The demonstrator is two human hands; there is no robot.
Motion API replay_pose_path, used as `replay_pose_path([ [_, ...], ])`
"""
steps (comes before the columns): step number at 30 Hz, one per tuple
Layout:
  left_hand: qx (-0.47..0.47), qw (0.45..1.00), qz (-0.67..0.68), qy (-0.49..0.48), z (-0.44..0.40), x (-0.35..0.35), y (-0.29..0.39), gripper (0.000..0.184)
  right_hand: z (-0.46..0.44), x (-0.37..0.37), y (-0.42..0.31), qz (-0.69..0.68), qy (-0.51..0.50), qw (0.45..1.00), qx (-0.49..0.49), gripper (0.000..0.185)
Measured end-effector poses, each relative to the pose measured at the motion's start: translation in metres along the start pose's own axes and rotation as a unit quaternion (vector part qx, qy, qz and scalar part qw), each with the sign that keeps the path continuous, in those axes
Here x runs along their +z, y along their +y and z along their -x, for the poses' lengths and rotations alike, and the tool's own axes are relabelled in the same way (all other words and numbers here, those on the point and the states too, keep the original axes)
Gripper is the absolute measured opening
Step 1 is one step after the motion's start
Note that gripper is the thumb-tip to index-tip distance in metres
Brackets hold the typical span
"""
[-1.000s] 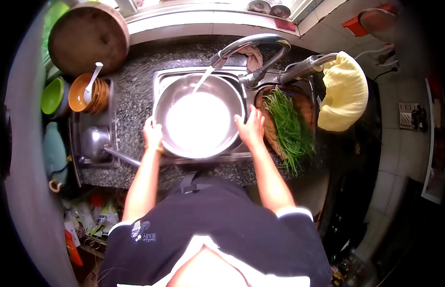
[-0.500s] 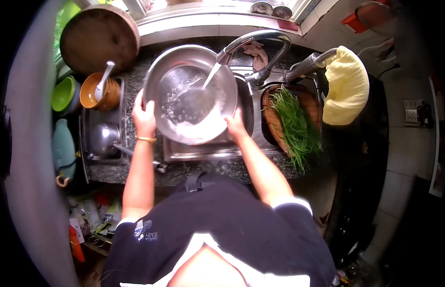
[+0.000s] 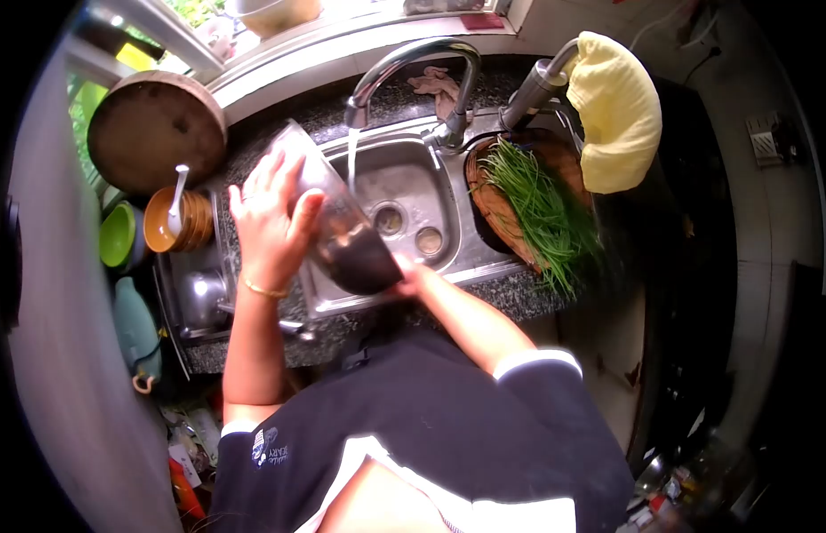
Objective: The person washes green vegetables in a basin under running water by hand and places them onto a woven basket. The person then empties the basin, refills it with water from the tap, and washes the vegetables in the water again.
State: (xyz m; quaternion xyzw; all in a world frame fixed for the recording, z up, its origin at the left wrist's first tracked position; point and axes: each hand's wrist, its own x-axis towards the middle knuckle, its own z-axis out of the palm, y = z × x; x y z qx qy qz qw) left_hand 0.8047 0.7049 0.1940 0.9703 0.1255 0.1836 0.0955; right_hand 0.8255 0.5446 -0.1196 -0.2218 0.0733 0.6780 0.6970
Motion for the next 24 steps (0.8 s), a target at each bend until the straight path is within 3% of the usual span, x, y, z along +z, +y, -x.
replay_pose_path([
  [2,-0.037,0.999,0.003,0.010,0.006,0.000,-0.010,0.060,0.009,-0.019,-0.007,0.069,0.028,0.997,-0.008,0.035],
  [4,-0.113,0.989,0.080,0.044,0.017,0.009,-0.033,0.058,0.030,-0.012,-0.027,0.224,0.111,0.967,-0.048,0.034],
  [5,-0.144,0.988,0.050,0.024,0.026,0.012,-0.045,0.051,0.042,0.005,-0.036,0.285,0.183,0.934,-0.111,0.035],
  [7,-0.277,0.954,0.072,-0.095,0.049,0.041,-0.069,0.038,0.046,-0.008,-0.040,0.398,0.406,0.802,-0.184,0.033],
  [9,-0.274,0.939,0.115,-0.173,0.092,0.104,-0.112,0.044,0.068,0.020,-0.062,0.405,0.460,0.784,-0.101,0.053],
  [10,-0.272,0.939,0.097,-0.185,0.106,0.119,-0.112,0.048,0.066,0.005,-0.062,0.485,0.475,0.720,-0.142,0.058],
  [13,-0.322,0.916,0.100,-0.215,0.131,0.155,-0.106,0.046,0.071,0.006,-0.070,0.542,0.514,0.657,-0.106,0.059],
  [14,-0.325,0.919,0.095,-0.202,0.134,0.160,-0.102,0.046,0.077,0.015,-0.073,0.537,0.508,0.665,-0.107,0.062],
  [15,-0.329,0.921,0.090,-0.188,0.136,0.165,-0.096,0.047,0.081,0.020,-0.068,0.580,0.508,0.610,-0.183,0.062],
  [17,-0.332,0.924,0.074,-0.176,0.141,0.172,-0.092,0.052,0.098,0.045,-0.075,0.654,0.481,0.540,-0.223,0.061],
  [20,-0.336,0.924,0.077,-0.164,0.145,0.173,-0.091,0.052,0.131,0.063,-0.114,0.745,0.458,0.352,-0.332,0.060],
  [21,-0.341,0.920,0.085,-0.171,0.143,0.167,-0.087,0.054,0.143,0.056,-0.133,0.728,0.493,0.338,-0.335,0.064],
  [23,-0.337,0.924,0.121,-0.133,0.147,0.165,-0.085,0.054,0.163,0.043,-0.166,0.693,0.617,0.308,-0.210,0.095],
  [24,-0.336,0.924,0.121,-0.135,0.150,0.163,-0.084,0.054,0.176,0.028,-0.178,0.715,0.617,0.286,-0.164,0.108],
])
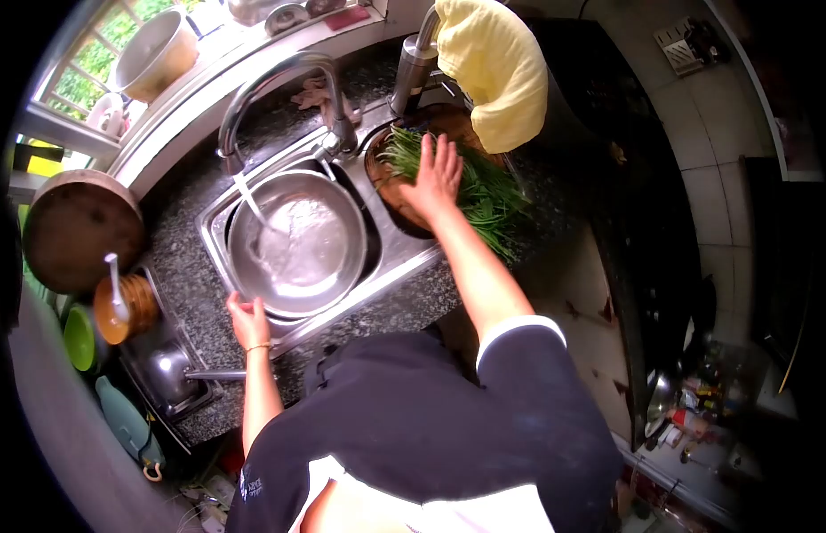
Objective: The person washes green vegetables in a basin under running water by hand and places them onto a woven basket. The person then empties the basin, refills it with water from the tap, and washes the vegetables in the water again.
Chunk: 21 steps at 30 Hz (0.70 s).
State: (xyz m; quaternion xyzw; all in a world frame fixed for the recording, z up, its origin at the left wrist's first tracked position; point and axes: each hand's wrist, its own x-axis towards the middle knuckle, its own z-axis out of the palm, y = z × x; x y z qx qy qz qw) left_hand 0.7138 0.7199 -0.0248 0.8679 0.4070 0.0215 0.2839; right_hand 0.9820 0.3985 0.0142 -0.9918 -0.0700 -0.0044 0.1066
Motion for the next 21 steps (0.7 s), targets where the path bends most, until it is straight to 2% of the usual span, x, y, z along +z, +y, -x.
replay_pose_path([
  [1,-0.001,0.999,0.037,0.010,0.004,-0.001,-0.001,0.053,-0.009,0.005,0.014,0.027,-0.031,0.999,0.010,0.119],
  [3,0.002,0.994,0.103,0.023,0.011,-0.003,-0.004,0.052,-0.023,0.010,0.036,0.081,-0.145,0.985,0.043,0.127],
  [4,0.015,0.991,0.128,0.031,0.015,-0.003,-0.008,0.051,-0.032,0.017,0.046,0.093,-0.154,0.983,0.044,0.132],
  [8,0.014,0.983,0.176,0.043,0.038,-0.015,-0.005,0.049,-0.064,0.030,0.067,0.066,-0.264,0.960,0.068,0.136],
  [13,0.014,0.979,0.196,0.054,0.048,-0.013,-0.007,0.044,-0.061,0.049,0.073,0.042,-0.245,0.967,0.046,0.134],
  [15,0.036,0.980,0.181,0.074,0.047,-0.014,0.003,0.042,-0.054,0.049,0.075,-0.007,-0.182,0.983,0.028,0.124],
  [16,0.037,0.977,0.197,0.077,0.050,-0.015,0.013,0.039,-0.051,0.048,0.075,-0.008,-0.185,0.982,0.021,0.124],
  [21,0.085,0.975,0.187,0.089,0.053,-0.017,0.036,0.037,-0.045,0.054,0.077,-0.029,-0.108,0.994,-0.013,0.095],
])
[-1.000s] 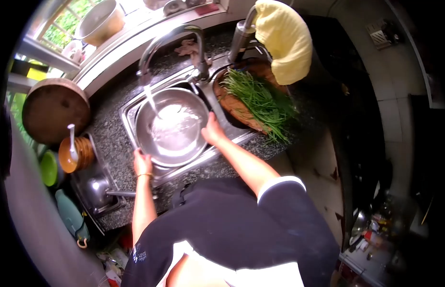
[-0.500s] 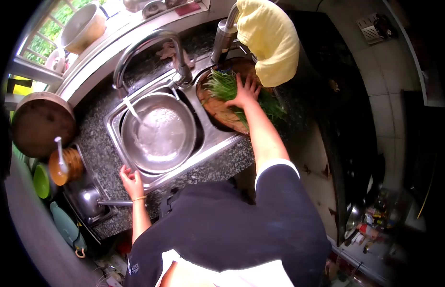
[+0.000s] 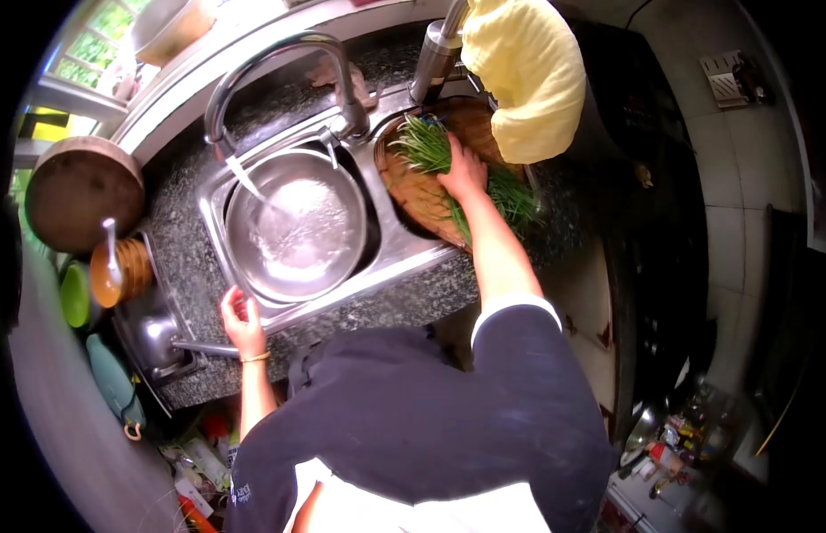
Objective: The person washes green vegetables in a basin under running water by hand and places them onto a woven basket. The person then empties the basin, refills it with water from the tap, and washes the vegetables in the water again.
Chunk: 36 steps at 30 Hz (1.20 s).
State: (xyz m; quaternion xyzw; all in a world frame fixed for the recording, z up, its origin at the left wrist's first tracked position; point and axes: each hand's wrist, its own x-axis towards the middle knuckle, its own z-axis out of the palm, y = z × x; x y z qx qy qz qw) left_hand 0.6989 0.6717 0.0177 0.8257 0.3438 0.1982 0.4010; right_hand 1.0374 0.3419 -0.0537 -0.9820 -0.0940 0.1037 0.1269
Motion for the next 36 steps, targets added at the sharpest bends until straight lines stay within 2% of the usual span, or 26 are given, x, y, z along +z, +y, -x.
replay_pose_path([
  [4,0.018,0.999,-0.018,0.025,0.016,0.000,0.021,0.034,0.000,-0.003,0.002,-0.004,0.014,1.000,-0.012,0.087],
  [6,0.025,0.999,-0.023,-0.002,0.018,-0.001,0.020,0.033,0.002,-0.008,0.004,-0.034,0.016,0.999,-0.021,0.082],
  [7,0.063,0.997,-0.039,0.021,0.023,0.002,0.024,0.032,0.000,-0.015,0.005,-0.033,0.022,0.999,-0.030,0.082],
  [10,0.069,0.997,-0.030,0.035,0.031,0.003,0.022,0.031,0.022,-0.033,0.000,-0.088,0.061,0.991,-0.085,0.078],
  [12,0.071,0.997,-0.026,0.036,0.038,0.005,0.020,0.031,0.043,-0.056,-0.015,-0.215,0.154,0.948,-0.175,0.073],
  [14,0.077,0.996,-0.031,0.035,0.036,0.007,0.020,0.031,0.051,-0.068,-0.029,-0.209,0.158,0.948,-0.178,0.070],
  [16,0.105,0.994,-0.042,0.012,0.034,0.007,0.023,0.031,0.065,-0.073,-0.055,-0.267,0.196,0.920,-0.211,0.068],
  [17,0.105,0.994,-0.032,0.006,0.033,0.007,0.027,0.031,0.067,-0.067,-0.071,-0.327,0.214,0.887,-0.244,0.066],
  [18,0.107,0.994,-0.030,-0.002,0.032,0.003,0.026,0.031,0.076,-0.040,-0.095,-0.472,0.115,0.857,-0.170,0.041],
  [19,0.112,0.993,-0.028,0.003,0.030,0.004,0.026,0.031,0.088,-0.057,-0.108,-0.452,0.119,0.865,-0.183,0.036],
  [22,0.125,0.992,-0.023,0.012,0.023,-0.004,0.031,0.030,0.109,-0.019,-0.165,-0.561,0.068,0.804,-0.187,0.053],
  [24,0.101,0.994,-0.022,0.029,0.023,-0.019,0.030,0.030,0.129,0.005,-0.227,-0.549,0.095,0.829,-0.058,0.064],
  [25,0.107,0.994,-0.014,0.026,0.023,-0.020,0.024,0.030,0.126,0.008,-0.224,-0.590,0.050,0.801,-0.086,0.068],
  [26,0.092,0.996,-0.005,0.022,0.025,-0.026,0.019,0.030,0.127,0.027,-0.240,-0.608,0.049,0.792,-0.031,0.078],
  [27,0.087,0.996,-0.006,0.018,0.026,-0.034,0.012,0.031,0.129,0.056,-0.255,-0.526,0.029,0.850,-0.001,0.085],
  [28,0.079,0.996,-0.005,0.028,0.029,-0.038,0.010,0.031,0.128,0.061,-0.252,-0.555,-0.008,0.832,0.001,0.100],
  [29,0.081,0.996,-0.008,0.022,0.030,-0.044,0.005,0.031,0.127,0.068,-0.254,-0.439,-0.096,0.893,0.039,0.106],
  [30,0.078,0.997,-0.009,0.019,0.028,-0.053,-0.003,0.032,0.128,0.075,-0.259,-0.316,-0.180,0.928,0.082,0.112],
  [31,0.067,0.997,-0.005,0.029,0.031,-0.053,-0.008,0.032,0.126,0.078,-0.258,-0.329,-0.192,0.922,0.071,0.121],
  [32,0.073,0.997,-0.005,0.023,0.030,-0.056,-0.013,0.032,0.127,0.080,-0.253,-0.281,-0.242,0.924,0.088,0.111],
  [34,0.070,0.997,-0.004,0.031,0.027,-0.056,-0.025,0.033,0.132,0.069,-0.242,-0.279,-0.145,0.949,-0.017,0.078],
  [36,0.054,0.998,0.026,0.002,0.019,-0.049,-0.040,0.034,0.122,0.034,-0.208,-0.464,-0.116,0.878,-0.018,0.042],
])
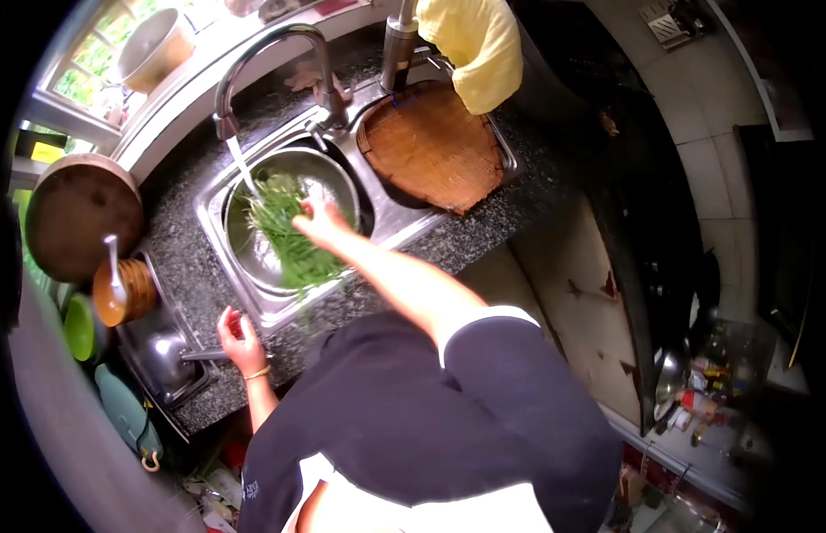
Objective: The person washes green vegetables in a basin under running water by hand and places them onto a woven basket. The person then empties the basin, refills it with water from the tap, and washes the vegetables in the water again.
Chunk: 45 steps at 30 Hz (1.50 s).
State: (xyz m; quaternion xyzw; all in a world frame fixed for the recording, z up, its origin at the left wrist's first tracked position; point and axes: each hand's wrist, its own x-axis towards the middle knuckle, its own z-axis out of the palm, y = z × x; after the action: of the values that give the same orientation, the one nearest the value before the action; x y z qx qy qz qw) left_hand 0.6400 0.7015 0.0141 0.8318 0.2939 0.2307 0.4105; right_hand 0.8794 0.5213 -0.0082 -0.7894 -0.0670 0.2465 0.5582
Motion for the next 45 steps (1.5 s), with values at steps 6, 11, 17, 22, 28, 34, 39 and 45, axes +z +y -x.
replay_pose_path([
  [6,0.019,0.999,0.008,-0.035,-0.024,0.010,0.013,0.032,-0.034,-0.094,0.049,-0.118,0.230,0.966,0.002,0.015],
  [11,0.039,0.998,0.005,-0.051,-0.036,0.016,0.026,0.031,-0.068,-0.165,0.080,-0.231,0.308,0.915,0.120,0.021],
  [17,-0.014,0.999,-0.033,-0.036,-0.026,0.012,0.027,0.032,-0.122,-0.184,0.102,-0.021,0.333,0.911,0.243,0.023],
  [22,-0.058,0.998,-0.014,-0.035,-0.020,0.027,0.031,0.033,-0.132,-0.185,0.109,0.085,0.236,0.955,0.157,0.018],
  [28,-0.045,0.996,0.049,-0.053,-0.038,0.064,0.043,0.030,-0.074,-0.196,0.050,0.104,-0.109,0.988,-0.039,0.011],
  [34,0.000,0.997,0.043,-0.070,-0.053,0.088,0.060,0.020,-0.044,-0.183,0.006,0.385,-0.191,0.902,-0.054,0.014],
  [39,-0.018,0.996,0.003,-0.088,-0.052,0.098,0.050,0.016,-0.035,-0.158,-0.029,0.010,-0.173,0.984,0.047,0.020],
  [45,-0.123,0.987,-0.019,-0.104,-0.060,0.105,0.021,0.020,-0.042,-0.068,-0.031,-0.111,-0.215,0.970,0.013,0.027],
])
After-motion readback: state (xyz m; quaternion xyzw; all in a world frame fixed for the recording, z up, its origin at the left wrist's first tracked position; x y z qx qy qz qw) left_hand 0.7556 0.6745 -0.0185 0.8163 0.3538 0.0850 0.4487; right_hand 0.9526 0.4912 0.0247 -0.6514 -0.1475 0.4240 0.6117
